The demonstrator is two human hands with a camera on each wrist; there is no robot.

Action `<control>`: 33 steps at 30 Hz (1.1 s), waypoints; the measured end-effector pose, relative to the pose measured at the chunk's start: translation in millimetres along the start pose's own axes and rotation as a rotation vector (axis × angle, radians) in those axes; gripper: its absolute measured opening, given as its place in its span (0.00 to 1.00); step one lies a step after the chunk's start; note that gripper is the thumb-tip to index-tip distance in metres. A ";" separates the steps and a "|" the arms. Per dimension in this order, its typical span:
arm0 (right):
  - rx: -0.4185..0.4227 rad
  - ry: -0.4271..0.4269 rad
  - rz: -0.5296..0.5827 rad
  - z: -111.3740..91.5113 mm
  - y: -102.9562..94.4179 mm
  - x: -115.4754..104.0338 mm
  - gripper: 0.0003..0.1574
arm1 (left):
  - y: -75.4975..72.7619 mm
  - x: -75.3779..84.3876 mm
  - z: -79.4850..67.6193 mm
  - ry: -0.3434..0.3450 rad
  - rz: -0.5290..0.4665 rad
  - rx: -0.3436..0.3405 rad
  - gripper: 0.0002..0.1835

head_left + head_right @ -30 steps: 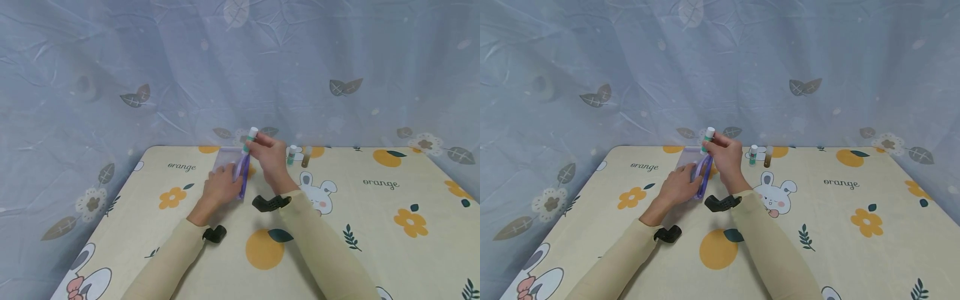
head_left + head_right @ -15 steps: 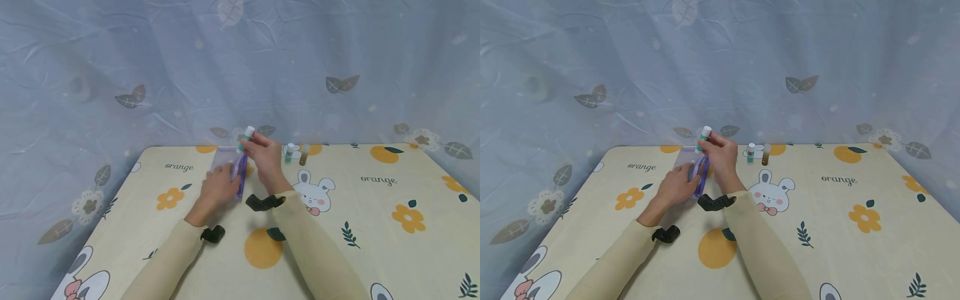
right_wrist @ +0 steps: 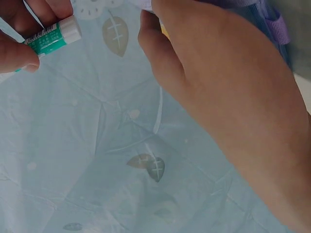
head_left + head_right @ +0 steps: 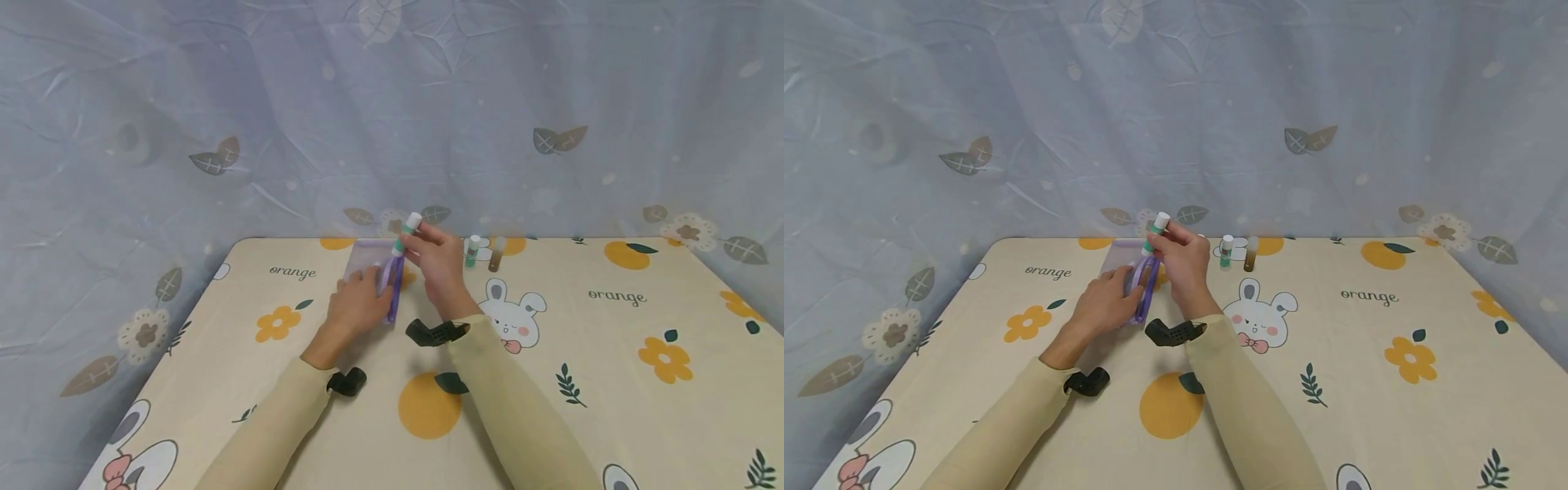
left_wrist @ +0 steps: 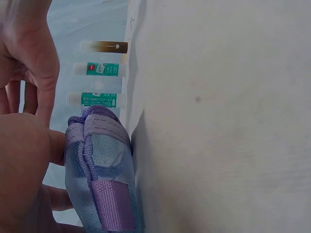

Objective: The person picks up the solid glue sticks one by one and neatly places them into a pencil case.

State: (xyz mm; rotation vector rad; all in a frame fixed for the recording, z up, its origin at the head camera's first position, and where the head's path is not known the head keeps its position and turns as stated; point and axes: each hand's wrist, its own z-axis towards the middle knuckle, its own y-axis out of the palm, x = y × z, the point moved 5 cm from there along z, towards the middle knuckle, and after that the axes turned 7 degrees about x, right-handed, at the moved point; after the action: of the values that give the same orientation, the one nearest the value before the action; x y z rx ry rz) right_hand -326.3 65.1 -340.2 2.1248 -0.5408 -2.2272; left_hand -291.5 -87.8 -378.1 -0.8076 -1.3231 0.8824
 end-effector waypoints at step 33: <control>0.051 0.208 -0.132 5.8 -5.3 53.7 0.23 | 0.0 -0.3 -0.7 0.037 -0.021 0.024 0.34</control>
State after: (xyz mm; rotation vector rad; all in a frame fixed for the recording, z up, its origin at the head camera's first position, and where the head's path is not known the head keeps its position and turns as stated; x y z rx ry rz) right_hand -334.8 58.2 -393.4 2.4476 -0.4643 -2.0368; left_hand -290.8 -88.0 -378.3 -0.7870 -1.2841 0.8612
